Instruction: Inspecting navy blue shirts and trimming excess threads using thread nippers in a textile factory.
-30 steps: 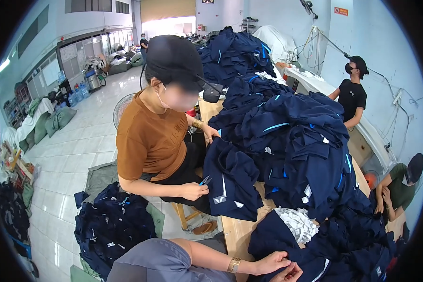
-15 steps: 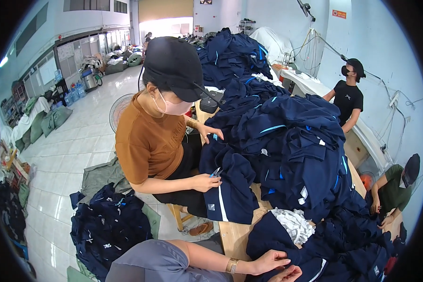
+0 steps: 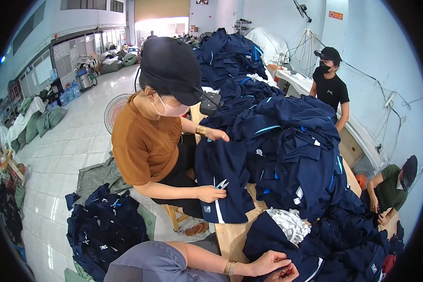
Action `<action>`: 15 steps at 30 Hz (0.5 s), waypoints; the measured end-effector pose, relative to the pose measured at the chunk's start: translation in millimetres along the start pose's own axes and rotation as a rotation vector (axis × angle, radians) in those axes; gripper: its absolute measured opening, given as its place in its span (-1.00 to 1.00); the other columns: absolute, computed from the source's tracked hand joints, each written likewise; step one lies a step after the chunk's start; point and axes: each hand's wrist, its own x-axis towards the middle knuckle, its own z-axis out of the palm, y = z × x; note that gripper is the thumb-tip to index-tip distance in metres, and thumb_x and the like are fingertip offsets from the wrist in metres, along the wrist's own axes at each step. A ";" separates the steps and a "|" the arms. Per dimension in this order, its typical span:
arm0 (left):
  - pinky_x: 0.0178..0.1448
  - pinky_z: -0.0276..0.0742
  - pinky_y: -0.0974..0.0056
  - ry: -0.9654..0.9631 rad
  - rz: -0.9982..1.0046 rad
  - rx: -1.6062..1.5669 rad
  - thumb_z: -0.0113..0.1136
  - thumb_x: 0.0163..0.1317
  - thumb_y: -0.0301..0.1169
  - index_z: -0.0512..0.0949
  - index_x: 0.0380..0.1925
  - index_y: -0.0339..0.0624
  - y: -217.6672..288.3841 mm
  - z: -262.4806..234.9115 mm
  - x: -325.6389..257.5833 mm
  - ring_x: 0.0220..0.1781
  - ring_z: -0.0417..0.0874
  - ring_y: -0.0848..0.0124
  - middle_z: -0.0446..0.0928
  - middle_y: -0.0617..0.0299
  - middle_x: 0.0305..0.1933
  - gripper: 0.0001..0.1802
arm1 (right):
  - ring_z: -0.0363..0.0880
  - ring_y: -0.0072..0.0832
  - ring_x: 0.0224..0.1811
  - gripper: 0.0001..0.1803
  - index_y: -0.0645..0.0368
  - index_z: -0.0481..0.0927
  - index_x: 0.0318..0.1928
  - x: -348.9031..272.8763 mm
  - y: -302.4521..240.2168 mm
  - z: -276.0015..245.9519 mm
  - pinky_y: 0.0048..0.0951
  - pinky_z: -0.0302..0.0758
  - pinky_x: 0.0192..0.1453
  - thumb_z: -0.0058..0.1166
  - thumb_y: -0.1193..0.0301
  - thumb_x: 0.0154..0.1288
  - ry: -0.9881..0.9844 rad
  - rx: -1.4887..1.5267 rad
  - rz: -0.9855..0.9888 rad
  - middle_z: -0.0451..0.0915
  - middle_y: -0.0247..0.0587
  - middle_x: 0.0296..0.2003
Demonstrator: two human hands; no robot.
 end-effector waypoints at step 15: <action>-0.37 0.39 0.52 0.042 -0.108 -0.230 0.01 0.29 -0.39 0.44 -0.55 -0.21 -5.9 -2.3 -2.6 -0.48 0.45 0.67 0.47 0.38 -0.54 -0.77 | 0.35 -0.59 -0.50 -0.80 0.24 0.38 -0.36 -1.0 -32.4 -13.3 -0.56 0.32 -0.44 -0.09 0.35 0.34 -0.228 -0.023 -0.006 0.39 -0.28 -0.55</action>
